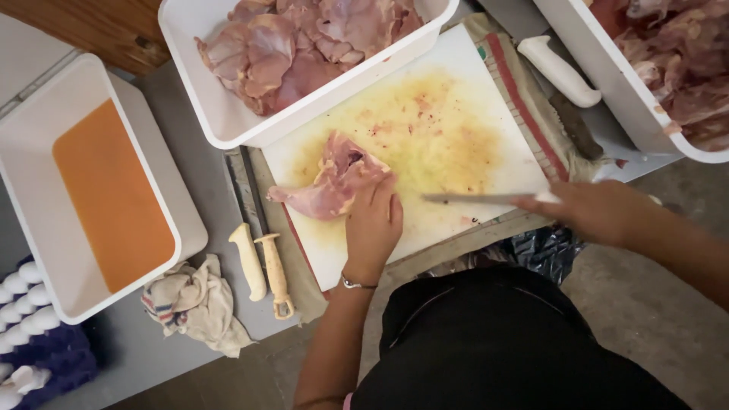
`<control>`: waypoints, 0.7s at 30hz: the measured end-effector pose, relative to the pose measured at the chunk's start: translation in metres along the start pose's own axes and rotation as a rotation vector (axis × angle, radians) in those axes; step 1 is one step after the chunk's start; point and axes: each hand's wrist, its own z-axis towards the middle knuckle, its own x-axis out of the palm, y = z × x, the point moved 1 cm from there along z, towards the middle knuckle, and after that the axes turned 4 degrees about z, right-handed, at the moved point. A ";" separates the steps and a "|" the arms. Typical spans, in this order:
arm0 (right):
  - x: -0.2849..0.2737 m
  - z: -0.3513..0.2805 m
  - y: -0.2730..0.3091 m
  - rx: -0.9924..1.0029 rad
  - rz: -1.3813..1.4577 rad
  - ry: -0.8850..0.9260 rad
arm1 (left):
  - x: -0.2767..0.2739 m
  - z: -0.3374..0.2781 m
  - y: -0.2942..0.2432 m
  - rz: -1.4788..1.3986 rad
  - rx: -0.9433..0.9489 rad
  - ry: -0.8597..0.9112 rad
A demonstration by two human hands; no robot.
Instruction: Deboning raw chicken legs at a professional pace using a knife on a cutting board.
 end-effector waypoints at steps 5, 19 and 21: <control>0.027 -0.025 -0.021 0.137 0.170 0.126 | 0.023 -0.014 -0.006 -0.058 -0.009 0.207; 0.066 -0.040 0.040 0.322 1.433 -0.013 | 0.033 -0.022 -0.005 -0.010 0.067 0.207; 0.065 -0.039 0.055 0.249 1.481 -0.021 | 0.029 -0.024 -0.003 0.011 0.089 0.188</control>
